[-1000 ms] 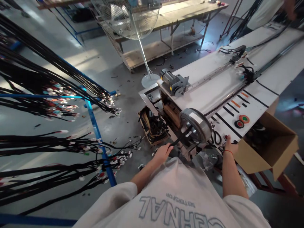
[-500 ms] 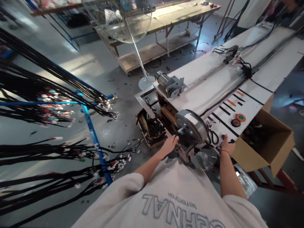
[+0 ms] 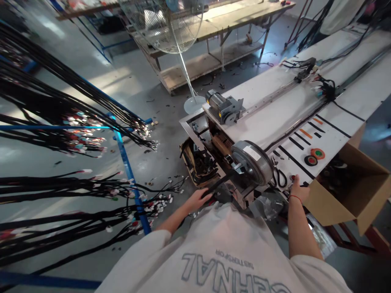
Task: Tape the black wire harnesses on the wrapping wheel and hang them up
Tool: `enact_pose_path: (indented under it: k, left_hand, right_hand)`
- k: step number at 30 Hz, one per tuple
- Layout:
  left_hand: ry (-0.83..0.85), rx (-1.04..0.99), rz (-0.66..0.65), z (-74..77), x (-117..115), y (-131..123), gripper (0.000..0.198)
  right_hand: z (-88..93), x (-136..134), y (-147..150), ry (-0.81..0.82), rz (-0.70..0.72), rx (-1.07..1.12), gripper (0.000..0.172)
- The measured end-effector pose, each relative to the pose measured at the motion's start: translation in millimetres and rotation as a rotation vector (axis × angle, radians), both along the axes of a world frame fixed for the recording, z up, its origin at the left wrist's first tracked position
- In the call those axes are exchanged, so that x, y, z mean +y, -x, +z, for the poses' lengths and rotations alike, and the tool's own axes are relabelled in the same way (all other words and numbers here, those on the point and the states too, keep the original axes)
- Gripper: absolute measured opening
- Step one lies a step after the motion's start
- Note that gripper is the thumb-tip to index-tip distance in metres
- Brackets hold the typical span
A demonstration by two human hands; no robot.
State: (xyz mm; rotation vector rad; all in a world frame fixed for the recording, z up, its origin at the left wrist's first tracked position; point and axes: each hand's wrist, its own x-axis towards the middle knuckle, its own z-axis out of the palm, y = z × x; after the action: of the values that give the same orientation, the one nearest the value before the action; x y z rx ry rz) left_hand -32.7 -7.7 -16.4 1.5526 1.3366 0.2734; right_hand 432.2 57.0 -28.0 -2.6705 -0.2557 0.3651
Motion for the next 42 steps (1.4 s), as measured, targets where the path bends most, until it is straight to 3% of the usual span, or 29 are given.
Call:
enact_pose_path:
  k: [3,5,9,16,27,30,33,36,38,42]
  left_hand:
    - [-0.052,0.081,0.056,20.0,-28,-4,0.042]
    - [-0.045,0.136,0.071,28.2,-32,-18,0.039]
    - [-0.071,0.189,0.074,29.0,-14,-43,0.033]
    - [-0.181,0.208,-0.010,28.7,21,-61,0.034]
    - [-0.237,0.150,-0.041,29.3,60,-96,0.032]
    - [-0.093,0.073,-0.132,22.0,78,-91,0.030]
    - [0.236,-0.038,-0.348,8.0,93,-79,0.029]
    - [0.456,0.053,-0.519,-9.2,95,-64,0.021]
    - [0.436,0.151,-0.493,-19.2,86,-51,0.021]
    - [0.145,0.136,-0.246,-27.1,44,-13,0.028]
  right_hand:
    - [1.9,1,1,0.008,0.005,0.005,0.078]
    - [5.3,1,3,0.008,0.003,0.015,0.077]
    - [12.2,1,8,-0.006,0.000,0.030,0.077]
    - [19.1,0,12,-0.038,-0.004,0.050,0.077]
    - [14.9,-4,9,-0.086,-0.001,0.061,0.078]
    - [12.5,-4,8,-0.075,0.006,0.040,0.077]
    - [10.9,-4,8,-0.039,0.013,0.040,0.076]
    - [11.4,-3,8,-0.033,0.007,0.039,0.076]
    - [12.9,-2,9,-0.040,0.007,0.040,0.078]
    - [16.3,-2,11,-0.035,0.001,0.049,0.083]
